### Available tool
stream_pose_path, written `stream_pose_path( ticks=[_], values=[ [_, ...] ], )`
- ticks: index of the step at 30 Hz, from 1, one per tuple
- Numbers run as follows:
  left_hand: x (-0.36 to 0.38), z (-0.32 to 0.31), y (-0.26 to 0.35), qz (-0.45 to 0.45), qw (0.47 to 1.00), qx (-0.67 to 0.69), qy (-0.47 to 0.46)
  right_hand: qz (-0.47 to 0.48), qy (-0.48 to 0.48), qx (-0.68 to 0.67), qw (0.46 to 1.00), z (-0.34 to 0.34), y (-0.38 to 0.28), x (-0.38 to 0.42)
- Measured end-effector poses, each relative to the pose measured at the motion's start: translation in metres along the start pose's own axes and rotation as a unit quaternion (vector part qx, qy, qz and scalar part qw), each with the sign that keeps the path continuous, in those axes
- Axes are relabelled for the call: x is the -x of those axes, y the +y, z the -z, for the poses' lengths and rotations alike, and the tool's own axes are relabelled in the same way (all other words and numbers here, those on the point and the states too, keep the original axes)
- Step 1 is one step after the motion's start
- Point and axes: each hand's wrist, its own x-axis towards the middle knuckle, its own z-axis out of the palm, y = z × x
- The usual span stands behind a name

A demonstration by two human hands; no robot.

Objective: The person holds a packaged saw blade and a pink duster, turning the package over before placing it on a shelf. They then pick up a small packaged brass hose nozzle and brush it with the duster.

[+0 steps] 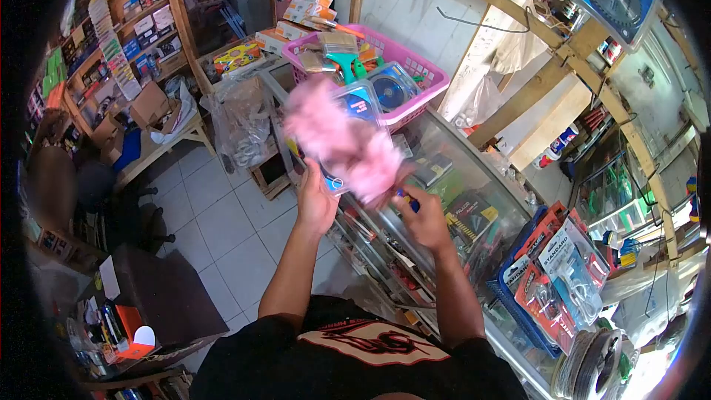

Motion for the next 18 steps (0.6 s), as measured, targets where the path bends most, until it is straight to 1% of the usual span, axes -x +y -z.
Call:
stream_pose_path(
  ticks=[2, 4, 5, 6, 7, 9, 10, 13, 16, 18],
  values=[
    [0.002, -0.014, 0.002, -0.004, 0.997, -0.075, 0.004, 0.041, 0.008, -0.015, 0.999, -0.001, 0.009, 0.0],
    [-0.004, 0.019, -0.016, -0.031, 0.994, -0.102, 0.005, 0.071, -0.012, -0.004, 0.997, 0.002, 0.002, -0.002],
    [-0.007, 0.029, -0.016, -0.022, 0.989, -0.148, -0.007, 0.08, -0.025, 0.0, 0.996, 0.002, -0.004, 0.0],
    [-0.01, 0.04, -0.016, -0.014, 0.981, -0.194, -0.02, 0.07, 0.033, -0.012, 0.997, 0.002, -0.009, -0.001],
    [-0.003, -0.015, -0.009, -0.042, 0.988, -0.149, 0.009, 0.051, 0.055, -0.008, 0.997, 0.005, -0.008, -0.002],
    [-0.007, -0.008, -0.008, -0.03, 0.988, -0.153, -0.019, 0.014, 0.098, -0.003, 0.995, 0.008, -0.005, -0.005],
    [-0.008, -0.008, -0.008, -0.028, 0.985, -0.169, -0.014, 0.015, 0.12, -0.027, 0.992, 0.007, -0.007, -0.004],
    [-0.006, -0.015, -0.007, -0.026, 0.979, -0.201, 0.003, 0.06, 0.18, -0.021, 0.982, -0.002, 0.008, -0.006],
    [-0.004, -0.021, -0.01, -0.03, 0.98, -0.194, 0.014, -0.049, 0.193, -0.082, 0.977, 0.0, 0.021, -0.008],
    [-0.005, -0.02, -0.013, -0.035, 0.98, -0.196, 0.019, -0.072, 0.16, -0.193, 0.965, 0.006, 0.024, -0.007]
  ],
)
